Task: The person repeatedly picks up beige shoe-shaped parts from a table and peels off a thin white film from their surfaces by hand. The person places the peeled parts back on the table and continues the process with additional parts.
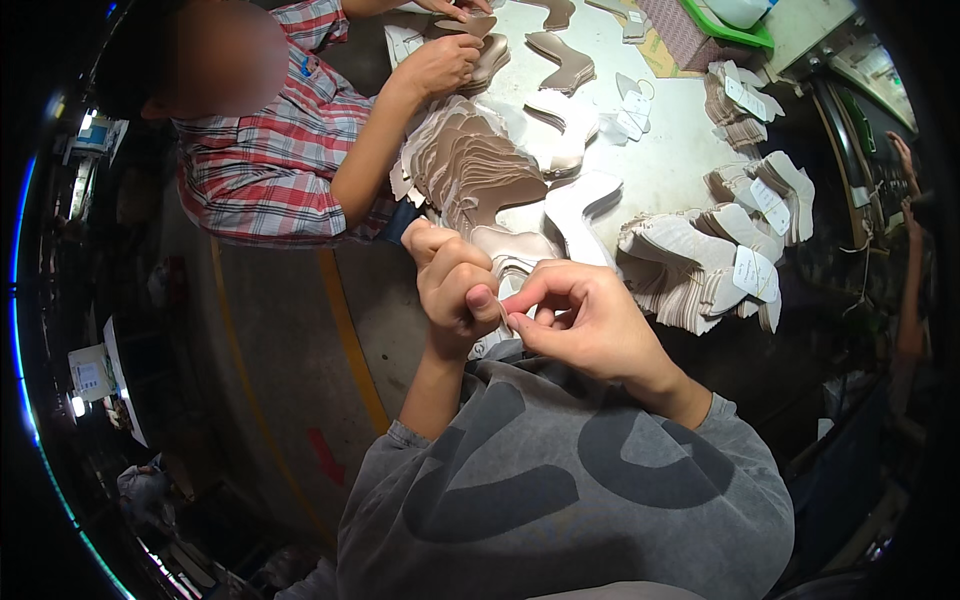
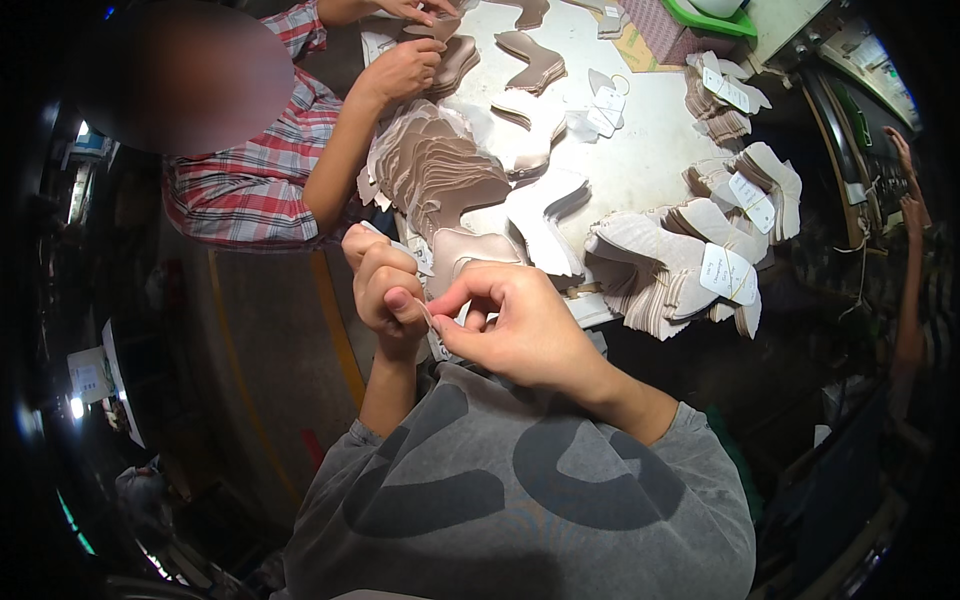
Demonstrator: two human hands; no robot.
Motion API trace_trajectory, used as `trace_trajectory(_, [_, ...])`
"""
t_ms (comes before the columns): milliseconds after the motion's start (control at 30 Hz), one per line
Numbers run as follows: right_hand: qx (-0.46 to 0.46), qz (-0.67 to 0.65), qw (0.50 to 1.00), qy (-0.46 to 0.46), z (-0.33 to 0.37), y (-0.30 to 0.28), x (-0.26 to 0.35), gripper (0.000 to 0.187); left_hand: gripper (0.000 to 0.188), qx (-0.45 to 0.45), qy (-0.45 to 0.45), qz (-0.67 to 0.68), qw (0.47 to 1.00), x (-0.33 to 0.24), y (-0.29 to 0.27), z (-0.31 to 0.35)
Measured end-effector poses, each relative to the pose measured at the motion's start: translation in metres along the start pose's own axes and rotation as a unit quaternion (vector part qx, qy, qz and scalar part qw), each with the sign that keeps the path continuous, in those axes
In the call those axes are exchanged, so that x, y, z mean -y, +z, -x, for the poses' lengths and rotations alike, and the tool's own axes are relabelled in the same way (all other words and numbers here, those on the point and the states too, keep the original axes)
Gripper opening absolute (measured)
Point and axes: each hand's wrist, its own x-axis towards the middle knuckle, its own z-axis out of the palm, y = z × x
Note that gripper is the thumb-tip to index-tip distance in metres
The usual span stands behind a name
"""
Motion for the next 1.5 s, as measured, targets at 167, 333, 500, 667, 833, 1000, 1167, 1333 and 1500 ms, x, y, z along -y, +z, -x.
trace_trajectory(167, [-0.003,-0.006,1.0,-0.01,0.0,0.0024,0.0002,0.005,0.038,-0.004,-0.003,-0.012,1.0,0.0001,-0.0009,0.0007])
trace_trajectory(333, [-0.012,0.015,1.0,-0.012,0.0008,0.0028,0.0004,0.005,0.038,-0.002,-0.004,-0.023,1.0,-0.0006,-0.0012,0.0014])
trace_trajectory(500, [-0.011,0.008,1.0,-0.019,0.0,0.0031,-0.0006,0.005,0.038,-0.004,-0.007,-0.021,1.0,0.0001,-0.0011,0.0023])
trace_trajectory(667, [0.003,0.012,0.999,-0.04,-0.0022,0.0018,-0.0008,0.006,0.038,-0.005,-0.01,-0.011,1.0,0.0012,-0.0021,0.0021])
trace_trajectory(833, [0.01,0.011,0.999,-0.039,-0.0026,0.0004,0.0001,0.006,0.037,-0.003,-0.003,-0.009,1.0,0.0022,-0.0027,0.0005])
trace_trajectory(1000, [-0.007,0.01,0.998,-0.057,-0.0034,0.0029,-0.0002,0.008,0.037,-0.002,-0.004,-0.007,1.0,0.002,-0.0035,-0.0008])
trace_trajectory(1167, [-0.009,0.014,0.999,-0.05,-0.0037,0.0035,0.002,0.008,0.035,-0.001,-0.009,-0.01,1.0,0.0013,-0.0044,-0.0016])
trace_trajectory(1333, [0.002,0.021,0.999,-0.029,-0.0032,0.002,0.0046,0.008,0.036,0.006,-0.018,-0.016,1.0,0.0001,-0.0052,-0.0012])
trace_trajectory(1500, [-0.003,0.017,0.999,-0.032,-0.0064,0.003,0.0006,0.007,0.036,0.006,-0.013,-0.024,1.0,0.0021,-0.0058,-0.0005])
